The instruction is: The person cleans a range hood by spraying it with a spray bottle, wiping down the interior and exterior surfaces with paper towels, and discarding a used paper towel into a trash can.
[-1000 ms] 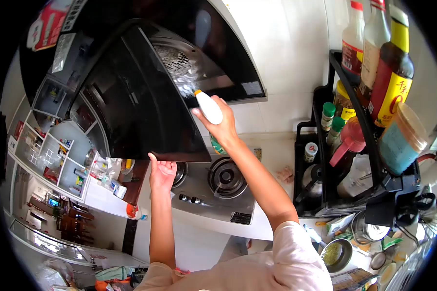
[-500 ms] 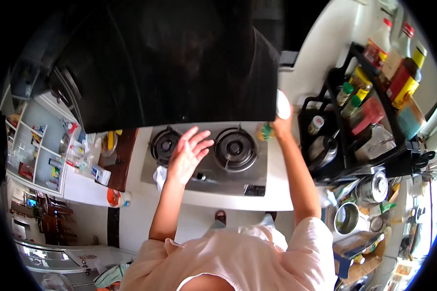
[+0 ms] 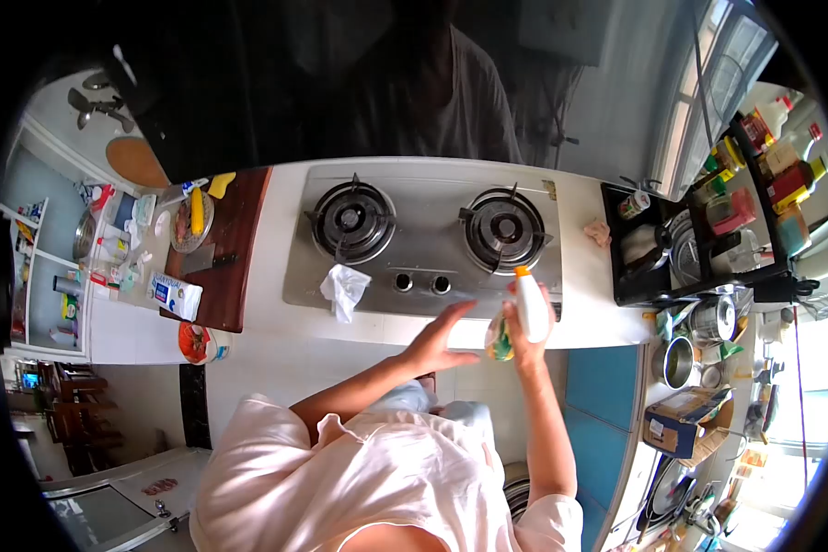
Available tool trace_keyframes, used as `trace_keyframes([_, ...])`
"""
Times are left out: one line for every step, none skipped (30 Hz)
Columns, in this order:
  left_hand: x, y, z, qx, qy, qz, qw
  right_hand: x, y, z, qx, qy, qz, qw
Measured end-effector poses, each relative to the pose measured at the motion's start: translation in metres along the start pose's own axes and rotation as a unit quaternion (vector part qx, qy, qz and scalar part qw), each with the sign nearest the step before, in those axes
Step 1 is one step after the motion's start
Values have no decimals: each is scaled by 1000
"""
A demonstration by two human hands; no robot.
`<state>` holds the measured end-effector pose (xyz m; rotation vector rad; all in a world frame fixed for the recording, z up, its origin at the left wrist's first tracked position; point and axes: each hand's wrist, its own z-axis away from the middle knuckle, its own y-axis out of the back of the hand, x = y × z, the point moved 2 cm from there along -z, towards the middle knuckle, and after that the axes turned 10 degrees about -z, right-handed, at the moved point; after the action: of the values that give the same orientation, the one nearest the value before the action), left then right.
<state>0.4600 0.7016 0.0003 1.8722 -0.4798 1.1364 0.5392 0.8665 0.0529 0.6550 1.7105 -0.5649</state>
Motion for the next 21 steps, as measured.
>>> trace_keyframes([3,1,5,-5,-20,1,1000,-2,-17,7,-45,66,87,993])
trace_keyframes([2,3,11,-15,-33,-11,999,-3,-37,21,-35,23,44,998])
trace_keyframes([-5,5,20,-25,-45,-3,999,-6,-57,34,-24,-16,1,1000])
trace_keyframes([-2,16,25,-22,-64,6,998,-6,-70,43,-21,-7,24,999])
trace_keyframes([-1,30,34,-19,-78,14,997,-2,-81,52,-22,-2,45,999])
trace_keyframes([-16,41,47,-31,-44,7,999,5,-86,64,-9,-4,28,1000])
trace_keyframes([-37,51,64,-49,-2,-1,999,11,-92,76,4,-5,12,1000])
trace_keyframes([-64,65,79,-10,35,29,999,17,-98,87,17,-5,-5,1000])
trace_keyframes([-93,87,89,21,1,38,999,10,-106,95,30,-3,-20,999])
trace_keyframes([-130,107,98,65,18,1,998,11,-111,108,50,17,-22,998])
trace_keyframes([-163,140,103,79,44,-64,994,11,-114,121,62,19,-15,998])
trace_keyframes([-196,169,107,106,89,-60,989,10,-116,134,76,23,-7,997])
trace_keyframes([-225,198,107,136,132,-56,980,8,-117,146,89,30,1,996])
trace_keyframes([-249,227,103,143,154,-87,974,10,-118,158,90,33,15,995])
trace_keyframes([-268,251,95,147,176,-116,967,11,-118,170,94,35,32,994])
trace_keyframes([-282,272,84,143,182,-153,961,8,-121,181,111,12,28,993])
trace_keyframes([-294,290,71,141,186,-188,954,5,-126,189,122,8,19,992])
trace_keyframes([-311,304,56,136,185,-228,946,1,-131,196,133,4,12,991])
trace_keyframes([-319,316,39,132,182,-267,937,-2,-136,202,143,2,4,990])
trace_keyframes([-328,326,21,94,206,-301,926,-5,-138,207,144,-7,30,989])
trace_keyframes([-334,335,4,86,203,-320,921,-10,-145,210,150,-5,37,988])
